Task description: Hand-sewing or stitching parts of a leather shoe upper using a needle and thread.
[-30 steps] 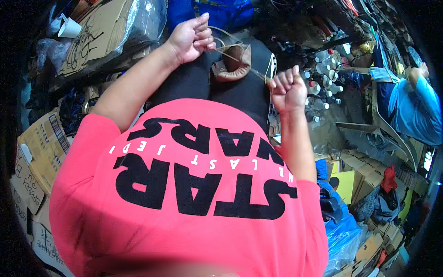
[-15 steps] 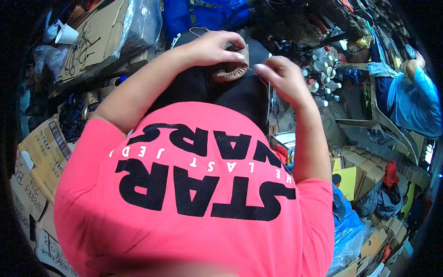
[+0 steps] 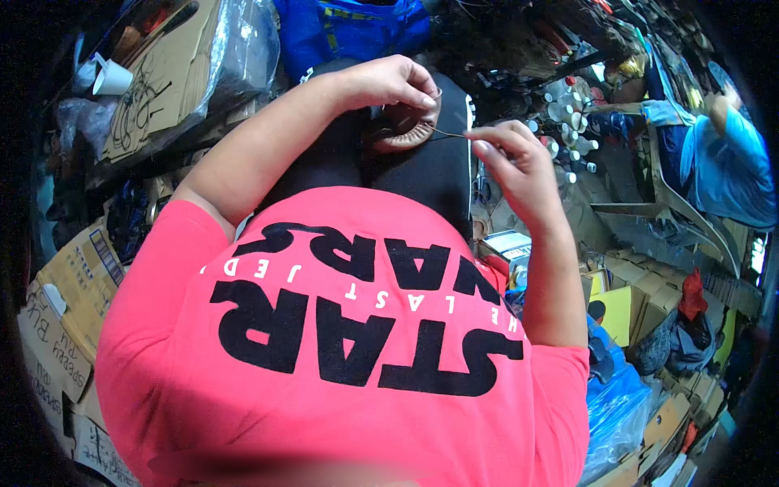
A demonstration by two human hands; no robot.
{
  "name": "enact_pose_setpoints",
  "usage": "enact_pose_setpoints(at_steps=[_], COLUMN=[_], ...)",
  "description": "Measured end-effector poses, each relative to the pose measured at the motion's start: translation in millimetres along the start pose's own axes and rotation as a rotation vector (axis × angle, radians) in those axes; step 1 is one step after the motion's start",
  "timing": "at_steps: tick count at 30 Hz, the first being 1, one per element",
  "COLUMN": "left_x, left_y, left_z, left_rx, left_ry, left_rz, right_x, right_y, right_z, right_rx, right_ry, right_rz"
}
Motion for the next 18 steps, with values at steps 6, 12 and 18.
enact_pose_setpoints(at_steps=[6,12,18], left_x=[8,5,8], left_y=[5,8,6], left_z=[8,8,7], left_rx=[-0.194,-0.205,-0.216], left_ry=[0.051,-0.031,-0.094], left_rz=[0.014,-0.024,0.004], right_x=[6,15,13], right_y=[-18,-27,-33], right_z=[24,27,31], right_rx=[-0.073,-0.082,-0.08], right_ry=[0.323,0.417,0.479], right_rz=[-0.041,0.024,-0.012])
Point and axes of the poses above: each hand's wrist, its own y-axis away from the middle knuckle, its own z-axis out of the palm, x = y × z, the point moved 8 cm from there along -y, towards the middle knuckle, and after that the axes turned 13 degrees about -y, right-handed, at the moved point
